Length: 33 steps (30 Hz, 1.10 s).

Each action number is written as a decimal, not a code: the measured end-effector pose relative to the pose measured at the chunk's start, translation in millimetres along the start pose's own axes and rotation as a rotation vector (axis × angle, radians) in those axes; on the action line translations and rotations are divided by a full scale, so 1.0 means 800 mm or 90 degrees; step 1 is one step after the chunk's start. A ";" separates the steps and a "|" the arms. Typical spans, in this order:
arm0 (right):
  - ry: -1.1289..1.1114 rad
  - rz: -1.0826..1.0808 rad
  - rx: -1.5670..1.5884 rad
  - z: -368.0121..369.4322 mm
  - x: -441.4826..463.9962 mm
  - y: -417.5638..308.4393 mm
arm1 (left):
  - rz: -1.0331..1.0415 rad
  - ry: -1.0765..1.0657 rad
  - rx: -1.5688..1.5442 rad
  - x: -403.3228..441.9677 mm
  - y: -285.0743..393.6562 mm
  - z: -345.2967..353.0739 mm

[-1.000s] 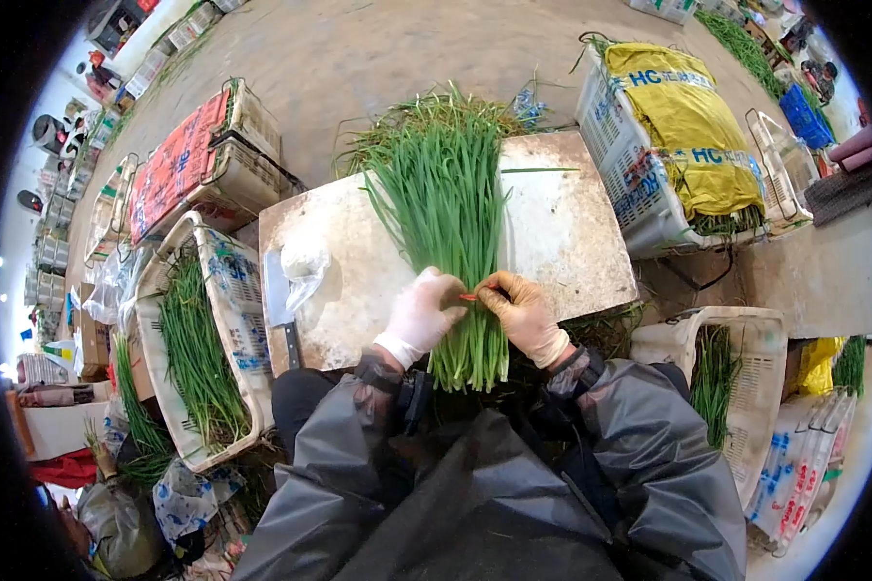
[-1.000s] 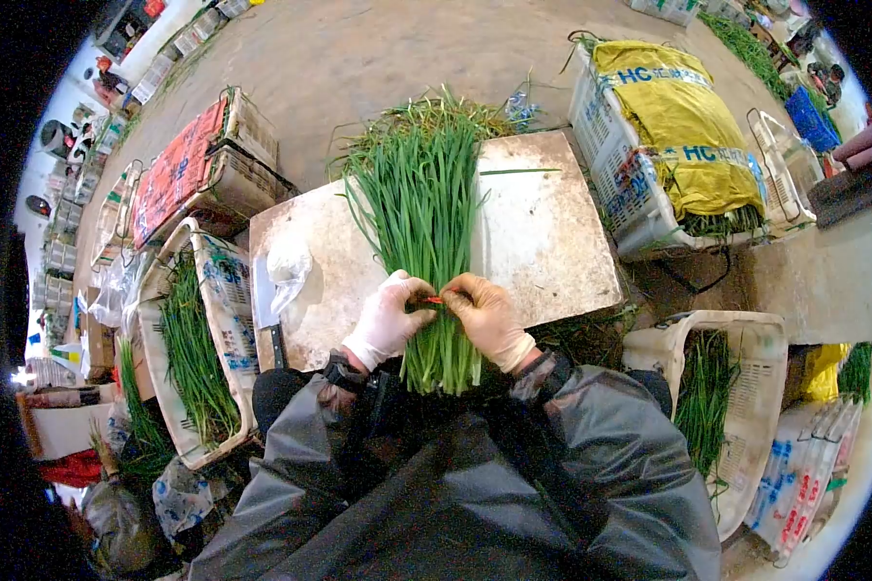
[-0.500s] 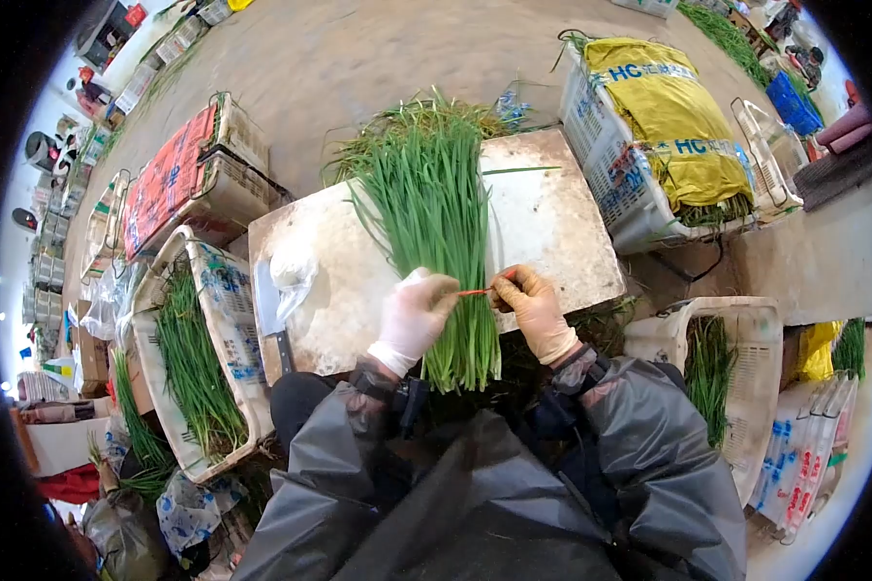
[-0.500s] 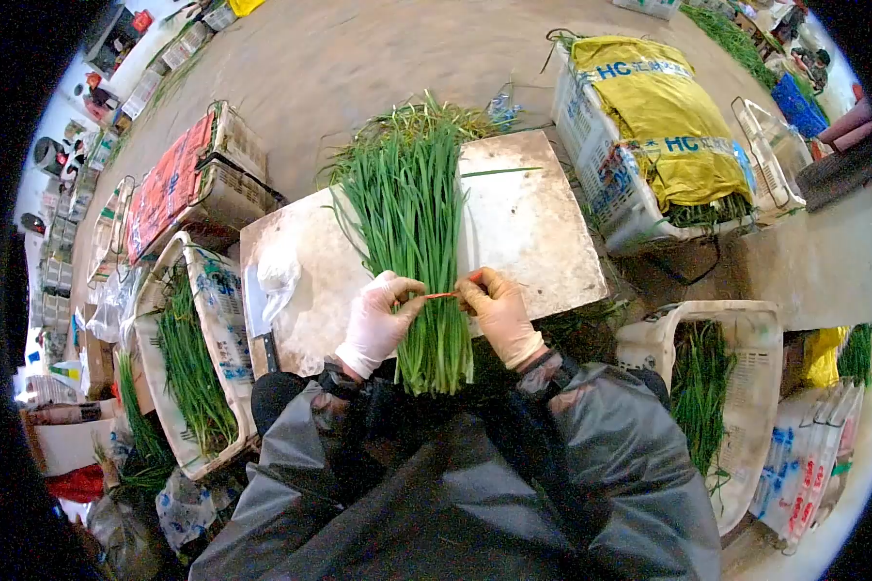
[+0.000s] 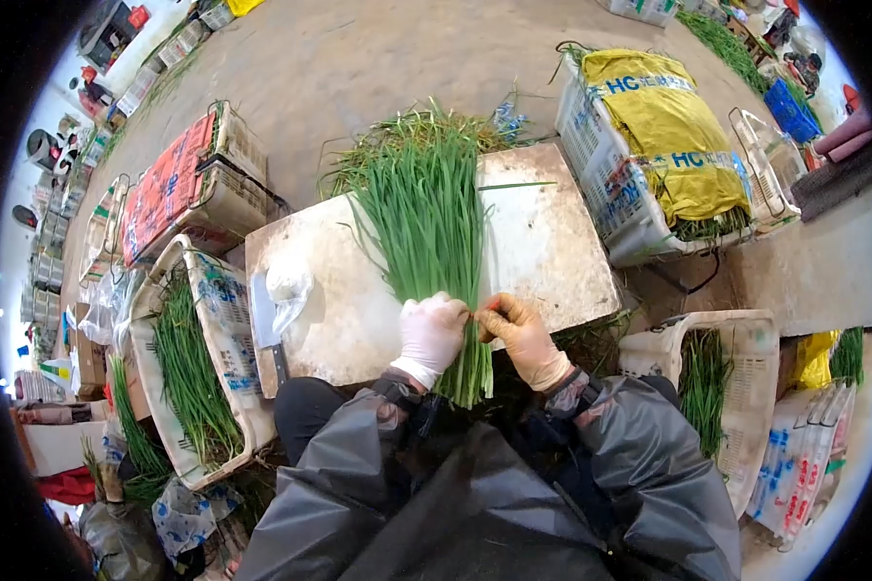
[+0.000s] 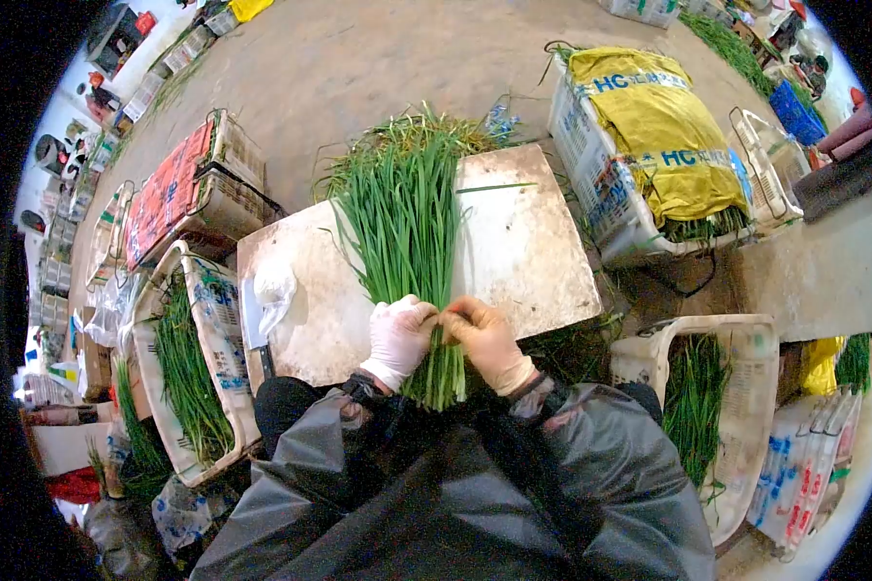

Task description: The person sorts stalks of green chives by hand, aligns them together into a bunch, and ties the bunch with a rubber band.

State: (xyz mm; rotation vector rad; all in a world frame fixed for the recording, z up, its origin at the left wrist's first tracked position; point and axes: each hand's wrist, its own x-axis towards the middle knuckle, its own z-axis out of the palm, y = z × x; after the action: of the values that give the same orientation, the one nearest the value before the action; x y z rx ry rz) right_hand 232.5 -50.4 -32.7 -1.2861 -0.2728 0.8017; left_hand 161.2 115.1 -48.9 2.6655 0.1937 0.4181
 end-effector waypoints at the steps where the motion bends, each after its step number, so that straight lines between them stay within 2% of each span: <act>1: 0.019 0.020 0.031 -0.003 0.002 -0.005 | 0.003 0.002 0.006 0.000 -0.001 0.000; 4: 0.047 0.034 0.024 -0.021 0.026 -0.016 | 0.002 0.020 -0.005 0.000 0.005 -0.002; 7: 0.066 0.024 -0.090 -0.035 0.057 -0.022 | 0.004 0.041 -0.078 -0.005 0.008 -0.011; 10: 0.069 0.006 -0.173 -0.035 0.075 -0.017 | -0.044 0.119 -0.129 -0.005 0.013 -0.028; 11: 0.073 -0.002 -0.207 -0.034 0.081 -0.011 | -0.084 0.152 -0.172 -0.004 0.009 -0.031; 12: 0.076 -0.010 -0.243 -0.035 0.087 -0.005 | -0.214 0.130 -0.349 -0.004 0.005 -0.033; 14: 0.083 -0.017 -0.237 -0.038 0.097 0.006 | -0.279 0.255 -0.405 -0.002 -0.009 -0.029; 15: 0.102 -0.015 -0.256 -0.037 0.100 0.005 | -0.332 0.222 -0.342 -0.004 -0.025 -0.029; 18: 0.130 -0.021 -0.370 -0.030 0.116 0.008 | -0.474 0.209 -0.509 -0.014 -0.034 -0.014; 20: 0.141 -0.028 -0.467 -0.029 0.126 0.015 | -0.446 0.168 -0.552 -0.013 -0.031 -0.012; 22: 0.129 0.022 -0.477 -0.011 0.129 0.004 | -0.431 0.137 -0.558 -0.014 -0.027 -0.007; 23: 0.124 0.036 -0.482 -0.002 0.129 -0.003 | -0.444 0.071 -0.537 -0.016 -0.034 -0.001; 26: 0.105 0.020 -0.462 0.002 0.135 0.000 | -0.418 0.063 -0.449 -0.011 -0.030 -0.001; 29: 0.068 0.025 -0.457 0.014 0.133 0.001 | -0.415 0.049 -0.528 -0.010 -0.053 0.005; 33: 0.009 0.065 -0.445 0.008 0.134 0.001 | -0.428 0.043 -0.635 -0.007 -0.042 -0.016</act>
State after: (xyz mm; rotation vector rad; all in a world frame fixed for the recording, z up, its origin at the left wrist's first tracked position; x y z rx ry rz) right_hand 304.2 26.0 -57.8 -1.9709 -0.5066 0.8126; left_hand 149.1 148.9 -54.0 1.4941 0.6707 0.2677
